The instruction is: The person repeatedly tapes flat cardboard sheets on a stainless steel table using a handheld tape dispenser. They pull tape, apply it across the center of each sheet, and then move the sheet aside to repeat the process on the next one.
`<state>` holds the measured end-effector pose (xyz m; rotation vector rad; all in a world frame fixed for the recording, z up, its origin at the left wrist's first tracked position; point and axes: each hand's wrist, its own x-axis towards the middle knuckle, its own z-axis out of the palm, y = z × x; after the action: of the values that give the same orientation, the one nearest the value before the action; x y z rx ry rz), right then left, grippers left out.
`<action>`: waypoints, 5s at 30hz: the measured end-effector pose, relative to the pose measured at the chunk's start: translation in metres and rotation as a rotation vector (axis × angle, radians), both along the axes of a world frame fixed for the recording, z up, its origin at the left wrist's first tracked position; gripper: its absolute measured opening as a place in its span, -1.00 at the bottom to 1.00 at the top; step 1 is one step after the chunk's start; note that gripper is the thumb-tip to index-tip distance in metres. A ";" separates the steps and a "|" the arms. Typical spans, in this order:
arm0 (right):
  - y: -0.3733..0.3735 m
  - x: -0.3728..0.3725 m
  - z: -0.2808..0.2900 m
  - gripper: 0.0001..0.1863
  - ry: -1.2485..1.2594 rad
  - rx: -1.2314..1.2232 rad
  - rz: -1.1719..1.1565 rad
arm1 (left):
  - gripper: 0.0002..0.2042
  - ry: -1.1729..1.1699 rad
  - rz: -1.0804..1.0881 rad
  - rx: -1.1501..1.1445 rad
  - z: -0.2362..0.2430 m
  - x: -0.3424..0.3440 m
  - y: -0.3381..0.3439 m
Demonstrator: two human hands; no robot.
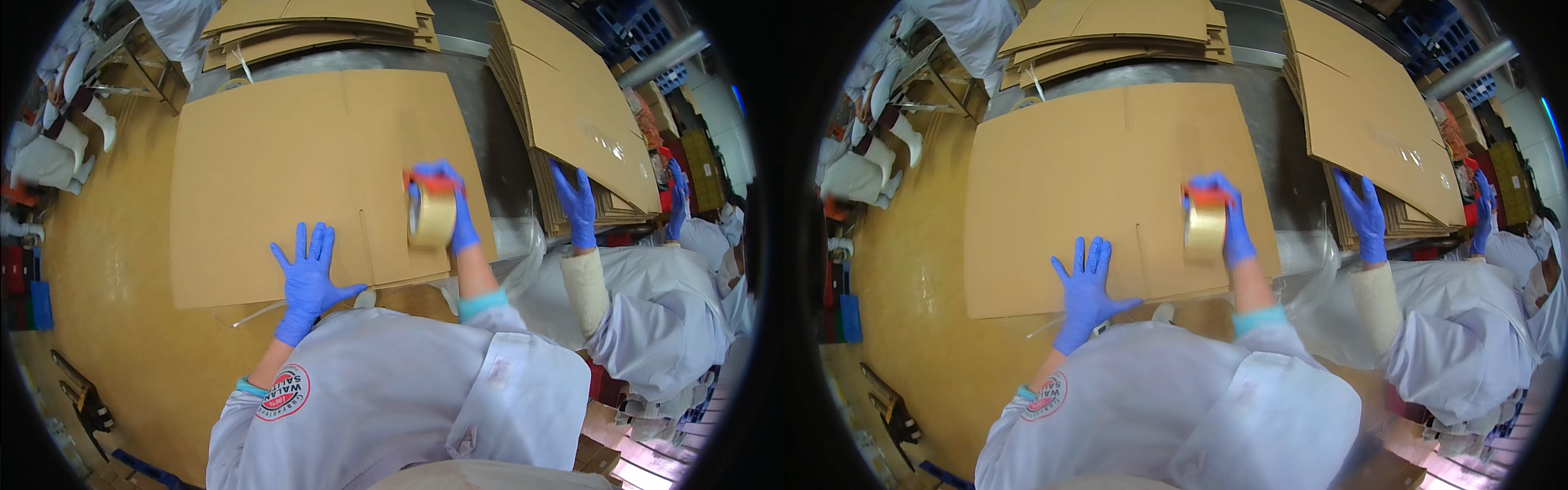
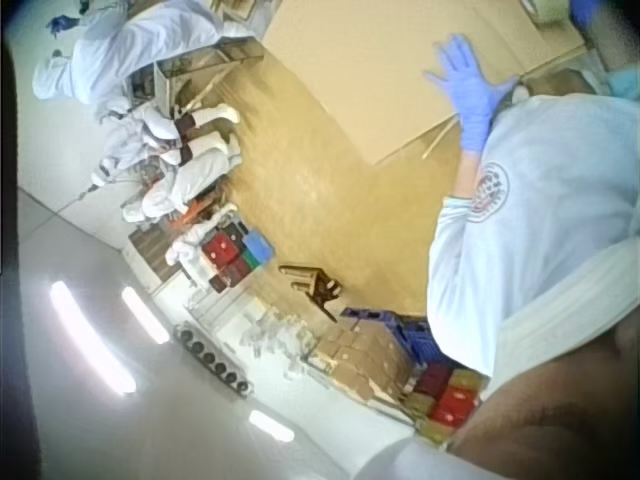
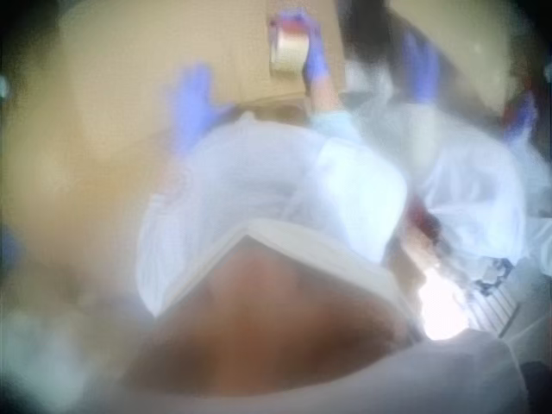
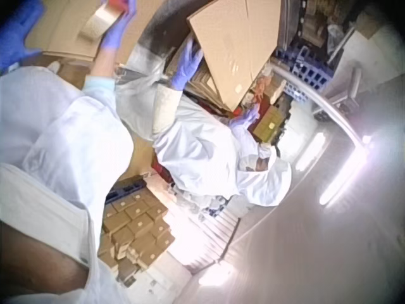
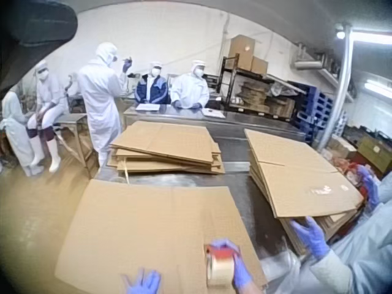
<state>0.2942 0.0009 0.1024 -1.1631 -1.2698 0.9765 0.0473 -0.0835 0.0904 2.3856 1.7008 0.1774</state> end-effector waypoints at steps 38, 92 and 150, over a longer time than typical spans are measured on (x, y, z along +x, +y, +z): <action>-0.271 0.001 -0.005 -0.52 0.306 0.447 -0.871 | -0.58 -0.169 -0.342 0.577 0.369 -0.043 0.174; 0.014 -0.245 0.022 -0.79 0.348 -0.811 1.007 | -0.05 -0.469 0.356 0.178 -0.038 -0.144 -0.081; 0.006 0.041 0.018 -0.67 0.012 0.430 -0.017 | 0.06 -0.073 -0.181 -0.193 -0.018 0.026 0.041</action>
<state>0.3353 0.0074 0.1205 -0.8295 -1.3747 0.6522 0.0732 -0.0428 0.0724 2.3428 1.3931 0.0679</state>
